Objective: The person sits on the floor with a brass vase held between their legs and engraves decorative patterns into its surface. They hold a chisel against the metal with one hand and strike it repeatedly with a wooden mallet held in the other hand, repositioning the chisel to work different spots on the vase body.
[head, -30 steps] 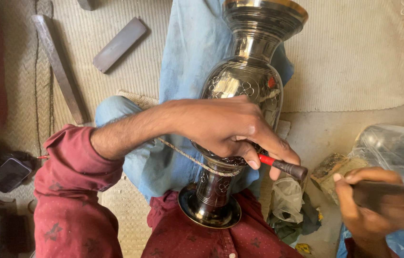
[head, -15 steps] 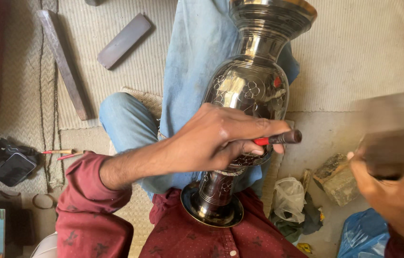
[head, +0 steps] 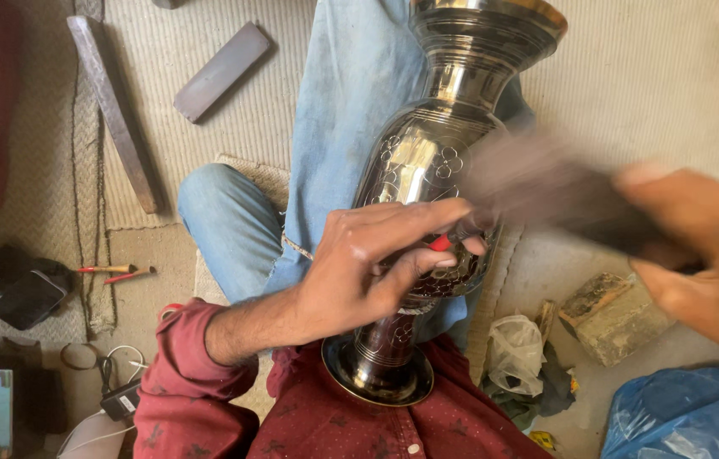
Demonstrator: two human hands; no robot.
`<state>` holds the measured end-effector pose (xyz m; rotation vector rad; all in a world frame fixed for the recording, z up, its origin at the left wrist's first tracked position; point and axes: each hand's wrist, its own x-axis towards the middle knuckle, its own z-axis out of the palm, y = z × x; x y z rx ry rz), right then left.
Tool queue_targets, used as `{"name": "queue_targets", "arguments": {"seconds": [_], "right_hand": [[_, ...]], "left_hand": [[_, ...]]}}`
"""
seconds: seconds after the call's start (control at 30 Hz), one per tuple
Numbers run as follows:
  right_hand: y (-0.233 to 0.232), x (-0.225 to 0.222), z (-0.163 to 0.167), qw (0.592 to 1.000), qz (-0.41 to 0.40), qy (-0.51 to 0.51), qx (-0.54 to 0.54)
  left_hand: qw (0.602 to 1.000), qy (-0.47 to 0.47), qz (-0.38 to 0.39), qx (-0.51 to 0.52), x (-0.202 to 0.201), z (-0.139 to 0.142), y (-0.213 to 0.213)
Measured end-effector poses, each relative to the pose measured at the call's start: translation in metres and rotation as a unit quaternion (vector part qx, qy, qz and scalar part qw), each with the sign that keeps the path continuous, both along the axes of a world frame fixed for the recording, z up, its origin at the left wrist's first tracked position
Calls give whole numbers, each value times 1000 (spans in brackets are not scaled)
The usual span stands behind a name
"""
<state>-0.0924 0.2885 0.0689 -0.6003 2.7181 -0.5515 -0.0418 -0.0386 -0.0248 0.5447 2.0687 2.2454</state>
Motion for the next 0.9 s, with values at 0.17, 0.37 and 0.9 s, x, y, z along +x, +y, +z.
{"name": "queue_targets", "arguments": {"seconds": [0.17,0.37,0.9], "right_hand": [[14,-25,3,994,60,-51,73],[3,-54,6,992,120,45,4],[20,-44,2,992,49,-119,-1]], "left_hand": [[975,-152,110,116,15,-6,16],[970,-134,160,127,29,-8,22],[996,-87,21,-9,0,13,4]]}}
